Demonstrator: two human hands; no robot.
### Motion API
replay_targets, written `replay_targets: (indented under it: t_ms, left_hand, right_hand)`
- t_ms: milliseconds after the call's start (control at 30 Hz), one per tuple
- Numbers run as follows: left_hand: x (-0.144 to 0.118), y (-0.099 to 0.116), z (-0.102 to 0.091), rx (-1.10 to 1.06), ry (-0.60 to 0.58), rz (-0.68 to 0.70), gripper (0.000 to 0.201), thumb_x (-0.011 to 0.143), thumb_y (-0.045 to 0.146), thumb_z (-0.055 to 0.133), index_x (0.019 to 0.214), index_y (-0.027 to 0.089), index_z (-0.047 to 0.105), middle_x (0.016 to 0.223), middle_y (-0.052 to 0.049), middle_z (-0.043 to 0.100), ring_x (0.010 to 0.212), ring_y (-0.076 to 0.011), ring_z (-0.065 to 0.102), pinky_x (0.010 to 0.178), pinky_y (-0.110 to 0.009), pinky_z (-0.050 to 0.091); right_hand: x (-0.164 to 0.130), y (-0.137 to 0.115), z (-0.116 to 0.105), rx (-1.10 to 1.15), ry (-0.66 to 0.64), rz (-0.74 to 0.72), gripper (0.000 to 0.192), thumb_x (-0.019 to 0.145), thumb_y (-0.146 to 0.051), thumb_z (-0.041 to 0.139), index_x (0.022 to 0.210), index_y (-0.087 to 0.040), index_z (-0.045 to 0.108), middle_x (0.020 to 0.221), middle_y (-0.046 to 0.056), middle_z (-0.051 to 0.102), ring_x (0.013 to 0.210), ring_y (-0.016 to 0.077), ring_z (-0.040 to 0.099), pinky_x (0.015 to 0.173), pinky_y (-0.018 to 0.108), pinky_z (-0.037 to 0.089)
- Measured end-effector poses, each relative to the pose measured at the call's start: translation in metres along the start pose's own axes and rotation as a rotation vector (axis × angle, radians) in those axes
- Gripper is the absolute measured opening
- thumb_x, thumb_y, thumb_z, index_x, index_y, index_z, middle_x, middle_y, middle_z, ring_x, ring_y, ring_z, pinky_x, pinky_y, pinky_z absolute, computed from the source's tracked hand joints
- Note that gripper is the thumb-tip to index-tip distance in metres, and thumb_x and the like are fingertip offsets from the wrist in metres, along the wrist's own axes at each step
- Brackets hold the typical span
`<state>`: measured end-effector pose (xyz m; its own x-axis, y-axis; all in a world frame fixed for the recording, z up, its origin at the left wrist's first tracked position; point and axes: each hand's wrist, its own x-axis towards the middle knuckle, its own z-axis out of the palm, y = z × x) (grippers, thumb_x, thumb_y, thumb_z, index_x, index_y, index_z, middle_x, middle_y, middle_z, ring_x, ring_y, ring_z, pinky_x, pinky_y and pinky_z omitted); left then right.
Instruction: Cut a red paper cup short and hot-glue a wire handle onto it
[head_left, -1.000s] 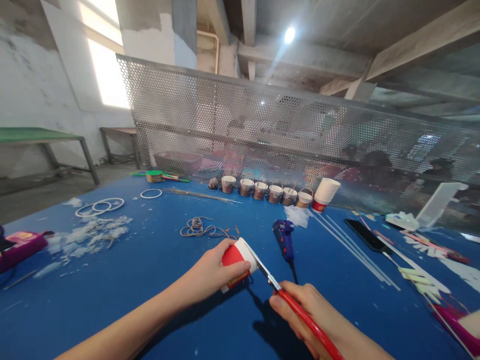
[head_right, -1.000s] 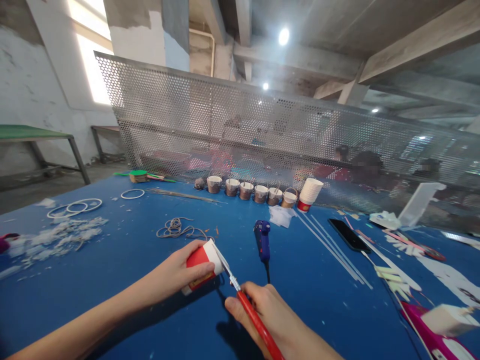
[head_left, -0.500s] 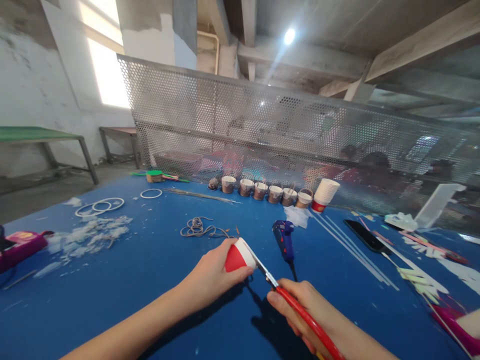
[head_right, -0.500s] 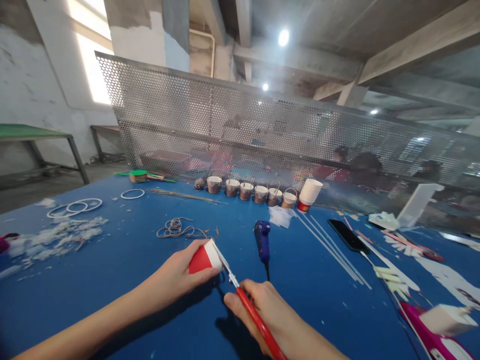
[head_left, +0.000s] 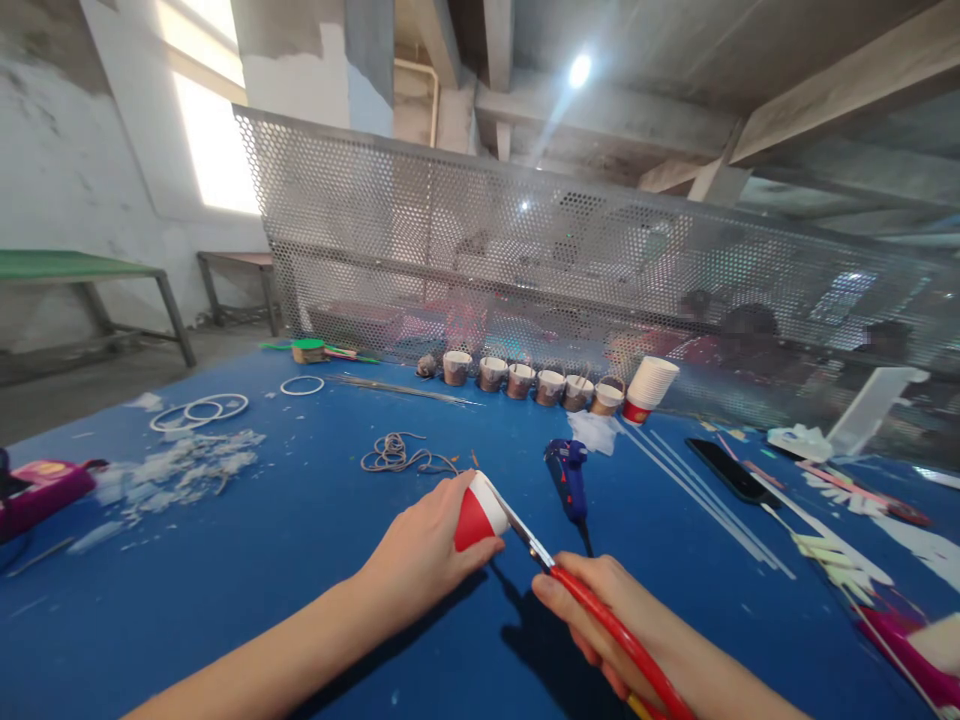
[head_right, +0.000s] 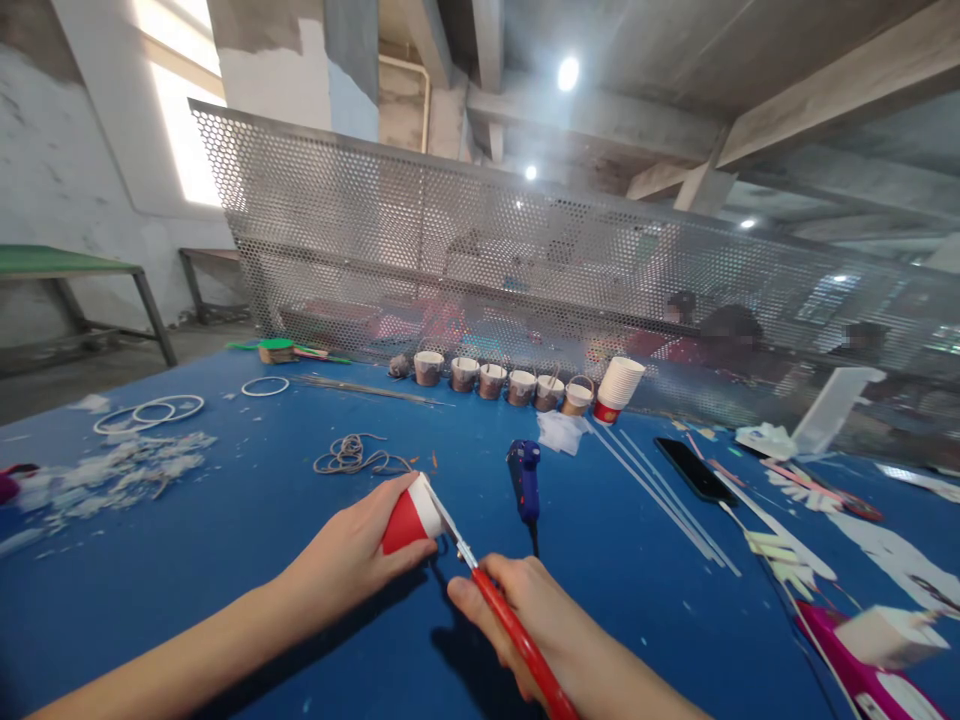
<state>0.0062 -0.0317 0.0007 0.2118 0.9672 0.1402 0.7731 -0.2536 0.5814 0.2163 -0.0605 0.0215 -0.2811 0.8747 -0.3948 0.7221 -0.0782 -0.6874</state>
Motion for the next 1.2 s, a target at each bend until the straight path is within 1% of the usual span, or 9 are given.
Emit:
replay_targets:
  t_ms: [100,200,300,367,533,833,967,1100,1200]
  left_hand:
    - [0.002,-0.001,-0.007,-0.195,-0.018,-0.055,0.07,0.078,0.054,0.057,0.136,0.018,0.044,0.132,-0.015,0.059,0.115,-0.0336,0.059,0.095,-0.044,0.046]
    - [0.007,-0.004,-0.014,-0.48,-0.073,-0.154,0.071,0.081,0.061,0.048,0.133,0.013,0.045,0.118,-0.015,0.065,0.096,-0.0273,0.065,0.083,-0.038,0.051]
    - [0.01,-0.005,-0.017,-0.584,-0.166,-0.203,0.068,0.078,0.062,0.05,0.123,0.011,0.052,0.103,-0.013,0.069,0.086,-0.025,0.066,0.074,-0.034,0.05]
    - [0.011,-0.003,-0.017,-0.563,-0.185,-0.18,0.063,0.077,0.059,0.053,0.117,0.011,0.057,0.1,-0.011,0.07,0.088,-0.0255,0.065,0.075,-0.034,0.049]
    - [0.007,0.002,-0.014,-0.45,-0.12,-0.123,0.057,0.076,0.053,0.054,0.117,0.013,0.058,0.108,-0.01,0.069,0.095,-0.0265,0.062,0.083,-0.034,0.047]
    - [0.007,-0.001,-0.011,-0.424,-0.11,-0.159,0.062,0.076,0.055,0.054,0.122,0.013,0.054,0.105,-0.012,0.069,0.089,-0.0264,0.064,0.076,-0.034,0.049]
    - [0.005,0.002,-0.01,-0.395,-0.102,-0.161,0.062,0.075,0.053,0.054,0.122,0.013,0.054,0.105,-0.012,0.07,0.086,-0.0259,0.065,0.073,-0.034,0.05]
    - [0.004,0.004,-0.008,-0.313,-0.066,-0.112,0.058,0.076,0.05,0.054,0.121,0.013,0.056,0.102,-0.012,0.071,0.086,-0.0267,0.065,0.076,-0.035,0.049]
    - [0.004,0.004,-0.007,-0.268,-0.052,-0.092,0.055,0.077,0.049,0.052,0.12,0.015,0.056,0.103,-0.012,0.071,0.086,-0.0269,0.065,0.076,-0.035,0.049]
  right_hand:
    - [-0.002,0.002,0.001,0.015,0.011,-0.006,0.039,0.092,-0.055,0.047,0.074,-0.021,0.045,0.049,-0.009,0.043,0.032,0.004,0.037,0.031,0.014,0.026]
    - [-0.005,0.005,-0.002,-0.009,0.017,-0.068,0.042,0.092,-0.058,0.046,0.073,-0.021,0.043,0.05,-0.009,0.043,0.033,0.0034,0.037,0.032,0.013,0.026]
    - [-0.007,0.007,-0.005,-0.075,0.016,-0.176,0.04,0.093,-0.054,0.048,0.072,-0.02,0.043,0.052,-0.008,0.043,0.036,0.0027,0.037,0.036,0.014,0.025]
    - [-0.008,0.007,-0.006,-0.126,0.033,-0.222,0.036,0.094,-0.049,0.048,0.073,-0.02,0.044,0.054,-0.008,0.044,0.039,0.003,0.035,0.038,0.016,0.025]
    - [-0.006,0.005,-0.007,-0.168,0.068,-0.262,0.033,0.095,-0.045,0.046,0.073,-0.02,0.042,0.055,-0.007,0.045,0.041,0.0045,0.034,0.042,0.018,0.025]
    - [0.002,0.01,-0.002,-0.056,-0.006,-0.127,0.04,0.093,-0.055,0.043,0.071,-0.021,0.04,0.052,-0.008,0.042,0.035,0.0049,0.039,0.035,0.016,0.025]
    - [-0.002,0.006,-0.004,-0.061,-0.008,-0.139,0.038,0.093,-0.052,0.045,0.072,-0.021,0.041,0.055,-0.007,0.044,0.037,0.0047,0.04,0.036,0.015,0.027]
    - [-0.005,0.0,-0.009,-0.092,0.005,-0.153,0.033,0.094,-0.045,0.046,0.073,-0.02,0.042,0.06,-0.005,0.05,0.041,0.0043,0.044,0.038,0.015,0.028]
    - [-0.003,-0.002,-0.009,-0.075,0.01,-0.136,0.035,0.093,-0.047,0.048,0.072,-0.02,0.042,0.059,-0.006,0.049,0.041,0.0039,0.043,0.038,0.015,0.028]
